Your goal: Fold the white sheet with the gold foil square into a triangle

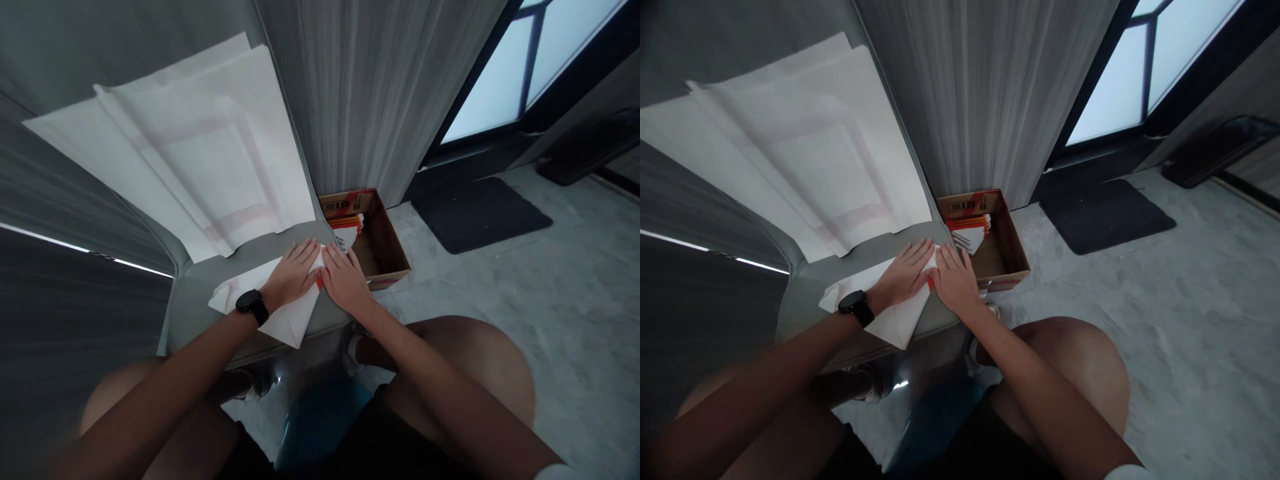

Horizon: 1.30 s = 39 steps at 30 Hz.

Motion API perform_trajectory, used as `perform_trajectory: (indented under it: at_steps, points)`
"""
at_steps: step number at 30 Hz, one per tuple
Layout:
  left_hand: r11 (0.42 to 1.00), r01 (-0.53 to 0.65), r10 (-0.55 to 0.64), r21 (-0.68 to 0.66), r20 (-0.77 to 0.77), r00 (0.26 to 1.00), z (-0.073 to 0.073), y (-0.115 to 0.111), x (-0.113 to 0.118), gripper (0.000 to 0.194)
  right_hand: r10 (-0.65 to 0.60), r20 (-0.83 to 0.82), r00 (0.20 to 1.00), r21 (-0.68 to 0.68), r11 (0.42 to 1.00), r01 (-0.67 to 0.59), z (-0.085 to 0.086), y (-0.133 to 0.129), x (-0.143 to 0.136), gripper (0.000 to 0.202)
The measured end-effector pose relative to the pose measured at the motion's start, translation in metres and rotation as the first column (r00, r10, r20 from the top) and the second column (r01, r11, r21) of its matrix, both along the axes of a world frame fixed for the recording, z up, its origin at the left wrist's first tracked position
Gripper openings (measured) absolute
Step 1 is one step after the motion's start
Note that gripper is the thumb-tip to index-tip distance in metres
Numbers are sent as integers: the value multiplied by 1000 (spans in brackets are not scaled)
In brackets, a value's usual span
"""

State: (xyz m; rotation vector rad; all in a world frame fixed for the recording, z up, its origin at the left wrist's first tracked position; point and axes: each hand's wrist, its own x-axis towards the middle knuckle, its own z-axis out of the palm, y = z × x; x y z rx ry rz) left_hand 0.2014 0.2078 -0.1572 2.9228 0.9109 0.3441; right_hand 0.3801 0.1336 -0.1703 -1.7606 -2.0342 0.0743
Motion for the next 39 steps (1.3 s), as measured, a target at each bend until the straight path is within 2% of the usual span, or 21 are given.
perform_trajectory:
  at_steps: [6,13,19,24,31,35,39]
  points:
    - [996,-85,84,36,27,996,-2,-4,1,62,-84,-6,996,81,993,84,1,-5,-7,51]
    - [986,-165,165,16,-4,986,-2,-3,-1,77,-191,-24,981,75,978,192,2,-9,-15,49]
    - [984,-177,177,-10,37,984,4,-7,0,71,-211,-8,978,79,974,211,7,-7,-19,51]
    - [982,-185,184,-31,-27,982,9,-9,2,60,-212,-20,977,86,973,213,5,-8,-20,51]
    - [981,-191,190,-42,-22,981,8,-10,1,67,-202,-214,956,14,978,210,-1,-12,-16,58]
    - [980,-191,191,-60,-11,982,8,-9,1,67,-257,-356,898,-24,964,266,8,-3,-9,59]
    - [976,-198,200,-93,17,980,7,-11,2,68,-288,-409,866,-26,952,305,16,10,-1,57]
